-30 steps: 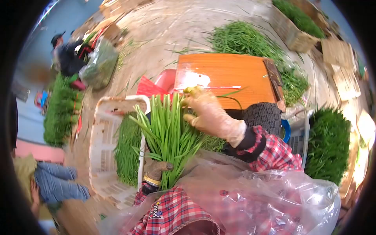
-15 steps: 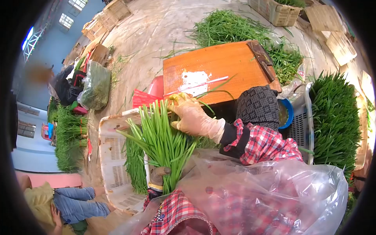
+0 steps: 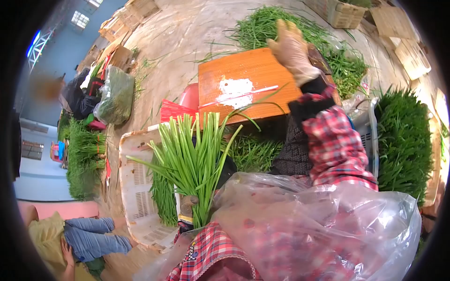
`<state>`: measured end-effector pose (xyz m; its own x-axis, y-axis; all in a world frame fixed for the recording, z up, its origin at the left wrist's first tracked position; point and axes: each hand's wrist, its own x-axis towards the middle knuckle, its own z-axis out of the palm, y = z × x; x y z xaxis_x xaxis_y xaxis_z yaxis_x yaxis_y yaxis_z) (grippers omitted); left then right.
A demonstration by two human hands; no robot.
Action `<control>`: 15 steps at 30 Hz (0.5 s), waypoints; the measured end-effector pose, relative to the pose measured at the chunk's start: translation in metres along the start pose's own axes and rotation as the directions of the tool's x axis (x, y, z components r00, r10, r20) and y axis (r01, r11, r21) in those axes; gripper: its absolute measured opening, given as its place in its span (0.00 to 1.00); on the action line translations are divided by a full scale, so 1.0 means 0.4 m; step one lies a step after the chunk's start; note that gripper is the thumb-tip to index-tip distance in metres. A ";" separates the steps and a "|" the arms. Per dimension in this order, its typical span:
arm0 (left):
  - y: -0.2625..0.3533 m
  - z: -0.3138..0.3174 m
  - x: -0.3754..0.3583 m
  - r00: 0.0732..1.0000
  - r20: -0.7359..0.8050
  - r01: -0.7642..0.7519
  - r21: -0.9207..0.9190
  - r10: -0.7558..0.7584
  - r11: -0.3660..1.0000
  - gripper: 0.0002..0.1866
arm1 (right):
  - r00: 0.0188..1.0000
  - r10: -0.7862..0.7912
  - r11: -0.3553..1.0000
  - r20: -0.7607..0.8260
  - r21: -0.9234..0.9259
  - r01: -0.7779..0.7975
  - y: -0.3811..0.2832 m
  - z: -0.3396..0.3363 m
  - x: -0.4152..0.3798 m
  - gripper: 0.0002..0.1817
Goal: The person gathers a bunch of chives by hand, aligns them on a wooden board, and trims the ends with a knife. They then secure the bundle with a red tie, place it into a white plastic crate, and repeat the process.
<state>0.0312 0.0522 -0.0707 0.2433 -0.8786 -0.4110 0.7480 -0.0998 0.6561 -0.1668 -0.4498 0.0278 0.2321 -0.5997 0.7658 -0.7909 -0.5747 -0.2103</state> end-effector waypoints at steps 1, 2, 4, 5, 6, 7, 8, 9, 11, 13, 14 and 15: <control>0.000 -0.007 -0.004 0.999 -0.009 0.040 -0.062 -0.041 0.997 0.41 | 0.980 0.023 0.988 0.197 0.144 -0.052 -0.009 -0.062 -0.010 0.34; 0.018 0.048 -0.005 1.000 -0.003 0.011 -0.041 -0.011 0.999 0.40 | 0.945 -0.077 0.931 0.319 0.362 -0.047 0.004 -0.056 -0.062 0.38; 0.065 0.153 -0.011 1.000 0.016 0.005 -0.019 -0.005 1.000 0.39 | 0.578 -0.257 0.547 0.774 0.610 -0.573 -0.125 -0.192 -0.170 0.45; 0.080 0.177 -0.009 0.999 0.033 0.031 -0.016 -0.031 0.999 0.38 | 0.360 -0.523 0.260 0.773 0.547 -0.796 -0.177 -0.236 -0.234 0.53; 0.072 0.162 -0.001 0.999 0.035 -0.012 0.020 0.011 1.000 0.37 | 0.312 -0.579 0.174 0.753 0.488 -0.855 -0.219 -0.246 -0.309 0.56; 0.065 0.148 0.007 0.998 0.036 -0.055 0.056 0.053 0.997 0.36 | 0.270 -0.632 0.088 0.726 0.414 -0.906 -0.255 -0.234 -0.378 0.60; 0.052 0.108 0.017 0.996 0.014 -0.087 0.128 0.086 0.988 0.35 | 0.362 -0.650 -0.129 0.668 0.372 -0.919 -0.300 -0.213 -0.421 0.61; 0.064 0.075 0.024 0.999 0.044 -0.010 0.165 0.002 0.986 0.35 | 0.459 -0.642 -0.340 0.615 0.308 -0.889 -0.346 -0.199 -0.438 0.63; 0.100 0.068 0.029 0.995 -0.006 0.097 0.307 -0.100 0.947 0.36 | 0.476 -0.632 -0.390 0.611 0.280 -0.877 -0.396 -0.224 -0.384 0.61; 0.142 0.152 0.031 0.997 -0.059 0.071 0.519 -0.047 0.852 0.38 | 0.468 -0.683 -0.464 0.560 0.162 -0.871 -0.408 -0.209 -0.364 0.59; 0.152 0.186 0.043 0.999 -0.032 0.008 0.629 0.015 0.777 0.39 | 0.479 -0.697 -0.479 0.533 0.151 -0.865 -0.412 -0.205 -0.364 0.52; 0.158 0.206 0.051 0.998 -0.056 0.037 0.622 -0.003 0.782 0.39 | 0.477 -0.685 -0.480 0.550 0.151 -0.864 -0.409 -0.206 -0.369 0.51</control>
<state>0.0327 -0.0106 0.0145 0.2751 -0.8509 -0.4475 0.2099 -0.4011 0.8917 -0.1184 -0.2216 -0.0007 0.9644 -0.1987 0.1748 0.2646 0.7098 -0.6528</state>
